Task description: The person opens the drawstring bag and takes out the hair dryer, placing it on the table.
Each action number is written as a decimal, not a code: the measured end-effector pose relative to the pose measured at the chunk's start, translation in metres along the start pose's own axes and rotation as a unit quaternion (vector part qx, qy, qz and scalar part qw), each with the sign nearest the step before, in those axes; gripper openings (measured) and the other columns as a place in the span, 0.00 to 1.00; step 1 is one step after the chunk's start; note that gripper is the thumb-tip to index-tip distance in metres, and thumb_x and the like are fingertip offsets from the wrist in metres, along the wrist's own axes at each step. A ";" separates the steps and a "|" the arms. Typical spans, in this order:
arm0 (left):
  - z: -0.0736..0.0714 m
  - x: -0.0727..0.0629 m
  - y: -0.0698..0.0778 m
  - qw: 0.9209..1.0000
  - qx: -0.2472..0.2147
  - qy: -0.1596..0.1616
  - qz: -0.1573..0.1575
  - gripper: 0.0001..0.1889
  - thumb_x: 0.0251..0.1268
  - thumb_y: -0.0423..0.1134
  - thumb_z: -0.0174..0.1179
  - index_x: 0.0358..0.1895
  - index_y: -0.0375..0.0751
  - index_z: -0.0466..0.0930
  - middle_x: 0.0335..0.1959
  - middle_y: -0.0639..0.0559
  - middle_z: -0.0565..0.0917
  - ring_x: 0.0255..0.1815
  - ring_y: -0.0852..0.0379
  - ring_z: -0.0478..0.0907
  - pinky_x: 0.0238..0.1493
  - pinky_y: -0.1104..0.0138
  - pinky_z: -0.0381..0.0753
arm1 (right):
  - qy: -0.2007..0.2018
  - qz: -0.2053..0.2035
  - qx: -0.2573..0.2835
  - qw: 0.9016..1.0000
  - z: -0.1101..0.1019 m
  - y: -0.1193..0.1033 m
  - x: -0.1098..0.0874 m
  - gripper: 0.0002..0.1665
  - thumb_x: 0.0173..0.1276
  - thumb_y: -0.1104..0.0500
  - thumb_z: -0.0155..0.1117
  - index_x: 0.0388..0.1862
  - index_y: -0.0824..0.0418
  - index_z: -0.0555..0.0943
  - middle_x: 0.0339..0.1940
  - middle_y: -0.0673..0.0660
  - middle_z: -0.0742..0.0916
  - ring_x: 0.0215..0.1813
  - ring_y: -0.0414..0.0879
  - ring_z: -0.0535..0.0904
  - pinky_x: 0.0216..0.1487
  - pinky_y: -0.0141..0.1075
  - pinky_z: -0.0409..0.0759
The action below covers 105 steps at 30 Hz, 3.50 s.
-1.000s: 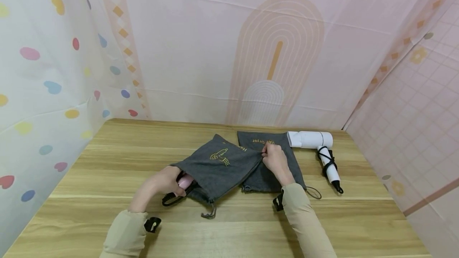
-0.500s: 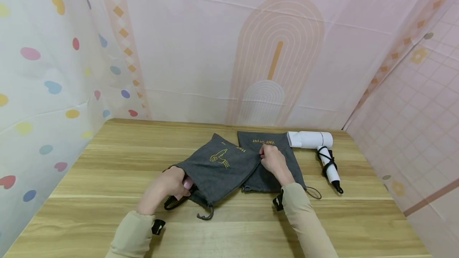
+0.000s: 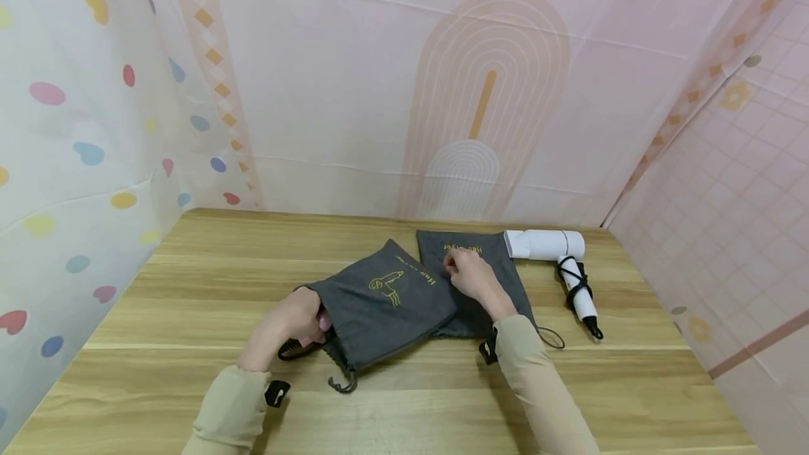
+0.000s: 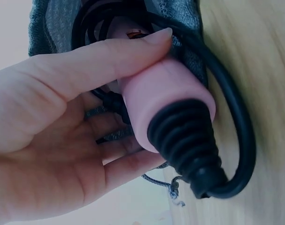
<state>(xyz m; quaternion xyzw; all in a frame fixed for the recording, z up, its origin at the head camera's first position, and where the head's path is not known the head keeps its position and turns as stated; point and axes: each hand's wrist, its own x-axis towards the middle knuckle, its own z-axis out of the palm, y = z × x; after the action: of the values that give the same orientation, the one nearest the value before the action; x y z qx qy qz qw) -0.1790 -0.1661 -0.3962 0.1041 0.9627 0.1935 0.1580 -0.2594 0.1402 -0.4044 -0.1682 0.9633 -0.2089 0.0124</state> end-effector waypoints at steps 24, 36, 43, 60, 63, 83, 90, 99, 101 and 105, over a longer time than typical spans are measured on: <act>-0.001 0.000 0.007 0.998 -0.012 -0.059 -0.037 0.10 0.58 0.38 0.66 0.23 0.42 0.75 0.20 0.53 0.68 0.20 0.59 0.63 0.31 0.65 0.68 | -0.060 -0.135 -0.026 0.989 0.009 -0.039 0.052 0.20 0.73 0.61 0.51 0.62 0.59 0.75 0.60 0.57 0.81 0.61 0.51 0.77 0.61 0.44 0.75; -0.001 0.001 0.003 0.999 -0.019 -0.021 -0.020 0.13 0.51 0.38 0.71 0.38 0.36 0.81 0.36 0.45 0.78 0.29 0.55 0.70 0.32 0.64 0.70 | -0.018 -0.189 -0.072 0.979 0.030 -0.040 0.058 0.11 0.71 0.67 0.53 0.47 0.59 0.79 0.47 0.56 0.85 0.52 0.51 0.81 0.68 0.46 0.68; 0.000 0.001 0.002 0.999 -0.030 -0.019 -0.033 0.12 0.51 0.37 0.70 0.36 0.35 0.80 0.34 0.45 0.76 0.26 0.54 0.69 0.26 0.65 0.67 | 0.028 -0.167 -0.121 0.978 0.035 -0.040 0.057 0.07 0.71 0.63 0.55 0.41 0.58 0.81 0.43 0.54 0.87 0.44 0.50 0.79 0.48 0.41 0.78; 0.006 0.000 -0.004 0.997 -0.079 0.003 -0.014 0.10 0.52 0.30 0.66 0.21 0.39 0.74 0.18 0.50 0.69 0.14 0.59 0.61 0.17 0.70 0.62 | 0.091 -0.103 -0.170 0.976 0.037 -0.041 0.056 0.08 0.68 0.66 0.56 0.42 0.58 0.81 0.43 0.55 0.86 0.48 0.51 0.80 0.48 0.40 0.80; 0.006 0.001 -0.005 0.997 -0.080 0.012 -0.001 0.13 0.52 0.30 0.66 0.19 0.41 0.70 0.19 0.50 0.69 0.15 0.59 0.62 0.18 0.69 0.62 | 0.094 -0.088 -0.173 0.976 0.038 -0.040 0.056 0.09 0.66 0.66 0.58 0.43 0.58 0.81 0.45 0.55 0.86 0.49 0.51 0.80 0.48 0.40 0.80; -0.004 -0.002 -0.002 0.997 0.002 0.062 0.034 0.06 0.39 0.30 0.62 0.16 0.40 0.73 0.27 0.42 0.80 0.24 0.54 0.73 0.29 0.65 0.73 | 0.086 -0.011 -0.164 0.983 0.033 -0.037 0.058 0.12 0.63 0.64 0.61 0.46 0.59 0.80 0.47 0.57 0.85 0.49 0.52 0.80 0.46 0.43 0.81; -0.004 -0.005 -0.013 0.994 0.035 0.095 0.043 0.09 0.38 0.31 0.69 0.27 0.40 0.79 0.27 0.48 0.80 0.26 0.56 0.72 0.28 0.64 0.73 | 0.084 0.049 -0.141 0.985 0.024 -0.025 0.054 0.10 0.63 0.64 0.63 0.44 0.58 0.79 0.47 0.57 0.84 0.52 0.52 0.79 0.46 0.43 0.81; -0.004 -0.008 -0.014 0.996 0.038 0.079 0.021 0.09 0.42 0.32 0.70 0.30 0.40 0.81 0.30 0.49 0.81 0.27 0.56 0.73 0.30 0.62 0.74 | 0.083 0.023 -0.132 0.988 0.023 -0.024 0.051 0.12 0.64 0.65 0.61 0.47 0.60 0.79 0.49 0.58 0.83 0.53 0.54 0.79 0.46 0.44 0.81; -0.004 -0.009 -0.012 0.995 0.054 0.079 0.017 0.09 0.41 0.33 0.70 0.29 0.41 0.81 0.30 0.50 0.81 0.28 0.55 0.74 0.32 0.60 0.75 | 0.087 0.019 -0.136 0.987 0.022 -0.025 0.051 0.12 0.64 0.65 0.61 0.47 0.59 0.79 0.49 0.58 0.83 0.53 0.53 0.79 0.46 0.44 0.81; -0.003 -0.008 -0.010 0.993 0.085 0.077 0.004 0.09 0.42 0.34 0.70 0.27 0.43 0.78 0.29 0.51 0.80 0.30 0.54 0.76 0.36 0.53 0.72 | 0.097 0.007 -0.141 0.985 0.022 -0.025 0.050 0.12 0.65 0.66 0.58 0.47 0.58 0.79 0.49 0.57 0.83 0.52 0.53 0.79 0.45 0.43 0.81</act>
<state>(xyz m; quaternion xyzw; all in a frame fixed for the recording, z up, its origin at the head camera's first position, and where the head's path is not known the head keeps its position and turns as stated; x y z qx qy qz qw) -0.1742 -0.1777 -0.3958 0.1055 0.9845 0.1195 0.0731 -0.2965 0.0938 -0.4120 -0.1408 0.9808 -0.0859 -0.1038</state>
